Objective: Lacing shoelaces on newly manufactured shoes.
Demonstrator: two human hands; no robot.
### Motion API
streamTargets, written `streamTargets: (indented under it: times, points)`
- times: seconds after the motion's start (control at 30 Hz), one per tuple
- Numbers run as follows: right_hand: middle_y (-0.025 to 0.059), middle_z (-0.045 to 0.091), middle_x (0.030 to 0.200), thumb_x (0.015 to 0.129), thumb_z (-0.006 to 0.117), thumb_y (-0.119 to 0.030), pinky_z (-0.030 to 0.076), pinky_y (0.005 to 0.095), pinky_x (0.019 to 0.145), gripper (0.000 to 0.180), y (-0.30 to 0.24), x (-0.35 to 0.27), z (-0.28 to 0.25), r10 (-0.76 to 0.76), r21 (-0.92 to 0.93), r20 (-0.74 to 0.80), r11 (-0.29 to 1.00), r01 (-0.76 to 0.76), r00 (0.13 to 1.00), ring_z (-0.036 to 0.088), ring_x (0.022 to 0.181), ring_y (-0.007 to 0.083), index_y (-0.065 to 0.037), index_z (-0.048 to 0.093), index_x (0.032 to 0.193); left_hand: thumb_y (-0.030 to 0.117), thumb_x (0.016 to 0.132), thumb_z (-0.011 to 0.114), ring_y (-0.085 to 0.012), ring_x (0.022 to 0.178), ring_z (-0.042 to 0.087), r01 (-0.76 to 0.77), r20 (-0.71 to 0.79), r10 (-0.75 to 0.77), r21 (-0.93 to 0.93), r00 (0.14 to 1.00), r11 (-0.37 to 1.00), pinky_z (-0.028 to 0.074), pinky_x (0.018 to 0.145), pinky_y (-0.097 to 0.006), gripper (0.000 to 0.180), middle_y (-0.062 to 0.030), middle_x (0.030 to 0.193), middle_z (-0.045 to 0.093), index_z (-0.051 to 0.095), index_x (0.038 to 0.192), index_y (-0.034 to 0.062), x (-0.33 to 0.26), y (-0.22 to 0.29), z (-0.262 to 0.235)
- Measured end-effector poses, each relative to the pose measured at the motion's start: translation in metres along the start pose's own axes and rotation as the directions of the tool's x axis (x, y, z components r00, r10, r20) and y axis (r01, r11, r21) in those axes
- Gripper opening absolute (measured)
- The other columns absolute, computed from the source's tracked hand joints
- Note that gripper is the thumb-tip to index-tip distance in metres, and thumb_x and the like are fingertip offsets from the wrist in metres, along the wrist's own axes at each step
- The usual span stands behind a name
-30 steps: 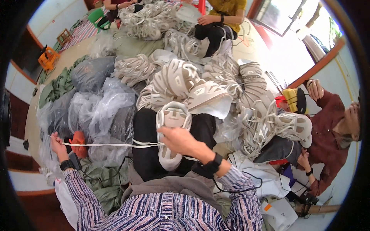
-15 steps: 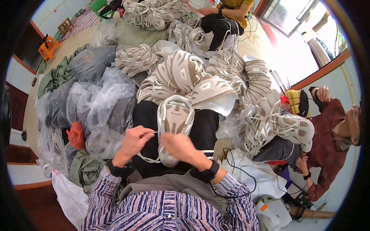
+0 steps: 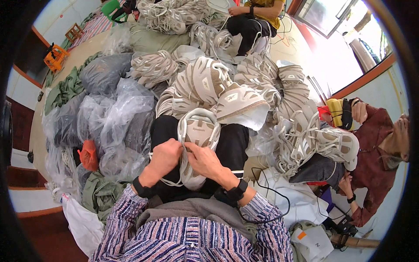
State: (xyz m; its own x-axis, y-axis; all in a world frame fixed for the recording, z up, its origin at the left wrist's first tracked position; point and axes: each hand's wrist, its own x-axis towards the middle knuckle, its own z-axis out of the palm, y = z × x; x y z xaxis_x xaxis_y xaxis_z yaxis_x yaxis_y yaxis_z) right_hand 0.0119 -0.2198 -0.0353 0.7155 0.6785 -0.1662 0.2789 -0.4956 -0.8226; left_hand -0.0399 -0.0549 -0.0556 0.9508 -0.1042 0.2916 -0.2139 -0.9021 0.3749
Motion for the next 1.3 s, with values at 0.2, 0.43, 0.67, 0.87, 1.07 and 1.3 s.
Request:
streamTargets:
  times: [0.2,0.43,0.67,0.87,1.07,1.3]
  points:
    - [0.0121,0.056,0.053,0.087,0.044,-0.01,0.047,0.0349,0.049,0.026,0.017,0.015,0.004,-0.111,0.002,-0.037,0.994,0.111,0.993,0.058,0.045,0.0223,0.0,0.057,0.106,0.018,0.083,0.058,-0.0329,0.06,0.056,0.364,0.301,-0.237,-0.495,0.924,0.789,0.044,0.056,-0.035,0.021,-0.0165,0.067,0.059,0.062,0.081,-0.0025,0.004,-0.017,-0.008]
    - [0.0127,0.053,0.051,0.087,0.046,-0.011,0.046,0.0383,0.051,0.014,0.01,0.023,0.007,-0.009,-0.003,0.051,1.0,0.009,0.999,0.057,0.045,0.0253,0.001,0.054,0.09,0.023,0.083,0.059,-0.0366,0.056,0.053,0.235,0.185,-0.177,-0.365,0.967,0.901,0.041,0.051,-0.039,0.024,-0.02,0.065,0.056,0.062,0.076,0.0007,0.0,-0.01,-0.007]
    - [0.016,0.06,0.061,0.083,0.048,-0.006,0.046,0.0454,0.05,0.007,0.013,-0.009,-0.036,-0.165,-0.526,-0.268,0.85,-0.001,0.949,0.06,0.055,0.0367,-0.004,0.048,0.09,0.022,0.085,0.062,-0.0068,0.05,0.052,0.724,0.621,-0.372,-0.57,0.69,0.389,0.04,0.047,-0.025,0.026,0.0018,0.057,0.058,0.065,0.065,0.005,-0.02,-0.025,-0.066]
    - [0.0086,0.06,0.075,0.092,0.052,-0.017,0.05,0.0316,0.049,0.014,0.025,-0.034,-0.096,0.292,0.383,-0.329,0.91,-0.156,0.898,0.065,0.07,0.0188,-0.004,0.048,0.088,0.022,0.088,0.059,-0.023,0.11,0.044,-0.268,-0.103,-0.463,-0.913,0.881,-0.308,0.037,0.086,-0.035,0.017,-0.0174,0.121,0.052,0.066,0.088,0.0063,-0.061,-0.039,-0.119]
    - [0.013,0.058,0.098,0.096,0.044,-0.015,0.056,0.0383,0.073,0.013,0.023,-0.009,-0.074,0.126,0.993,-0.117,0.025,0.114,0.985,0.062,0.096,0.028,-0.003,0.047,0.093,0.023,0.088,0.06,-0.0197,0.108,0.046,-0.201,-0.076,-0.436,-0.948,0.897,-0.247,0.037,0.086,-0.034,0.042,-0.0121,0.124,0.052,0.052,0.126,0.007,-0.056,-0.053,-0.106]
    - [0.0117,0.061,0.086,0.088,0.053,-0.005,0.041,0.0457,0.1,0.009,0.1,-0.063,-0.11,0.178,0.903,-0.402,-0.086,0.422,0.898,0.061,0.085,0.0249,0.003,0.057,0.087,0.003,0.08,0.062,-0.0046,0.073,0.047,0.19,0.073,-0.469,-0.959,0.88,0.208,0.035,0.067,-0.019,0.011,0.0013,0.081,0.057,0.06,0.091,0.0028,-0.058,-0.088,-0.101]
